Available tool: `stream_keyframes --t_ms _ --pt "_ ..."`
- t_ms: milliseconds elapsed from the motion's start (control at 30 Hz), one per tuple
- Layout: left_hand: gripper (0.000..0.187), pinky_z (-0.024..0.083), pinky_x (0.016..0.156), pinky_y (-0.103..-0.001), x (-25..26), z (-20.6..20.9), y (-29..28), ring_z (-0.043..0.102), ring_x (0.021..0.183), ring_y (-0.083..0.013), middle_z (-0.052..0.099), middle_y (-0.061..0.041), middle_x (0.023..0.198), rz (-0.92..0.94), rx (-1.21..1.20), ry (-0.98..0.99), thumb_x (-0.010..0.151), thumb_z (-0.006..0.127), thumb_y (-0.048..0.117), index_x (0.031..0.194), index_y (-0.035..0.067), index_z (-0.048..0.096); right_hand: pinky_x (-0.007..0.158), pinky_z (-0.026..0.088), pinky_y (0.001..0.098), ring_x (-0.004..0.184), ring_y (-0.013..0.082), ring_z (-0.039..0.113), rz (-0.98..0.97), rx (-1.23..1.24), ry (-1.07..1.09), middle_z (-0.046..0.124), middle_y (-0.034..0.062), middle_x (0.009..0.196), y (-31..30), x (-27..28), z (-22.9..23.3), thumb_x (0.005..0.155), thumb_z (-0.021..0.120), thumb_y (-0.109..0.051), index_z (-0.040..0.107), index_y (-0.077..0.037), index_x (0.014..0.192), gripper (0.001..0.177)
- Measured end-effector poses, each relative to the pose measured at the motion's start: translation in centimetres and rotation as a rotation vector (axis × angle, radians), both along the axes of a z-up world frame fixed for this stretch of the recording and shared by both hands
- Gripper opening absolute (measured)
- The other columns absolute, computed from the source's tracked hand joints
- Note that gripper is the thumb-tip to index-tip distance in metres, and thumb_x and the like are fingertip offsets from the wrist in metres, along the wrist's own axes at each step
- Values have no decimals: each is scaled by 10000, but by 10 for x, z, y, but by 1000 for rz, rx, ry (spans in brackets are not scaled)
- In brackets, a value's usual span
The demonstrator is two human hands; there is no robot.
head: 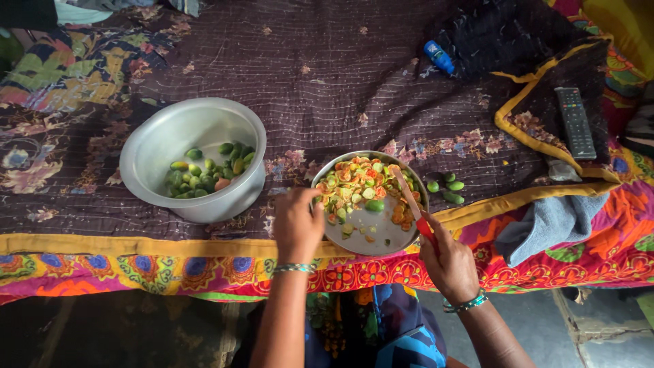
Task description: The person slices small green vegetables on a metal plate using a knife while holding the vegetables by hand.
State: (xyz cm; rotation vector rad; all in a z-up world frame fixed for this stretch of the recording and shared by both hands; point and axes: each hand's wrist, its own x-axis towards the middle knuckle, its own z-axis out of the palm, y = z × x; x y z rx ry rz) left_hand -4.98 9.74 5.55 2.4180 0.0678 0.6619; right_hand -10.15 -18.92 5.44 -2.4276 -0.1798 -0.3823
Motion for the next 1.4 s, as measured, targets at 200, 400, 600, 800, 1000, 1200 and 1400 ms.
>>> stream_keyframes --t_ms 200,400,600,800,1000,1200,1400 --pt "214 519 964 -420 -17 -3 -60 626 1088 -311 674 -93 1089 -234 -71 -139 857 732 93 1069 116 708 571 551 472 613 341 725 12 5 17 711 149 664 -3 2 -1 914 630 -163 552 -91 1419 516" --pt "246 516 931 -441 -11 -8 -70 620 1073 -346 681 -89 1090 -291 -55 -138 815 729 65 1056 108 710 573 548 481 610 355 719 15 13 46 704 167 660 -2 2 0 910 637 -180 565 -85 1384 489" --pt "183 545 865 -435 23 -11 -87 662 1011 -325 701 -97 1014 -341 -3 49 843 733 92 1023 126 736 550 535 493 598 380 698 44 -31 -14 694 192 688 2 2 -2 890 655 -167 576 -78 1370 494" --pt "135 543 839 -451 34 -26 -96 669 1010 -335 719 -101 980 -324 34 41 793 754 91 926 111 746 552 536 503 596 376 703 51 -41 53 688 194 646 2 2 -2 892 645 -158 573 -80 1352 472" --pt "232 532 868 -453 34 -36 -91 680 974 -347 724 -134 980 -306 -51 101 751 783 91 982 99 755 552 531 518 600 385 703 66 -57 110 684 205 641 9 2 5 881 625 -120 593 -91 1345 466" --pt "261 524 893 -453 31 -22 -95 670 1008 -338 721 -119 1016 -292 -32 125 744 770 95 1002 132 761 551 538 514 578 378 701 58 -59 120 685 196 630 11 0 6 881 602 -131 571 -79 1353 476" --pt "275 532 856 -444 30 -19 -98 650 1014 -335 696 -92 1045 -343 -45 89 747 784 138 1015 124 724 555 526 516 568 376 690 45 -64 143 668 199 598 9 1 9 876 619 -139 555 -70 1358 491"
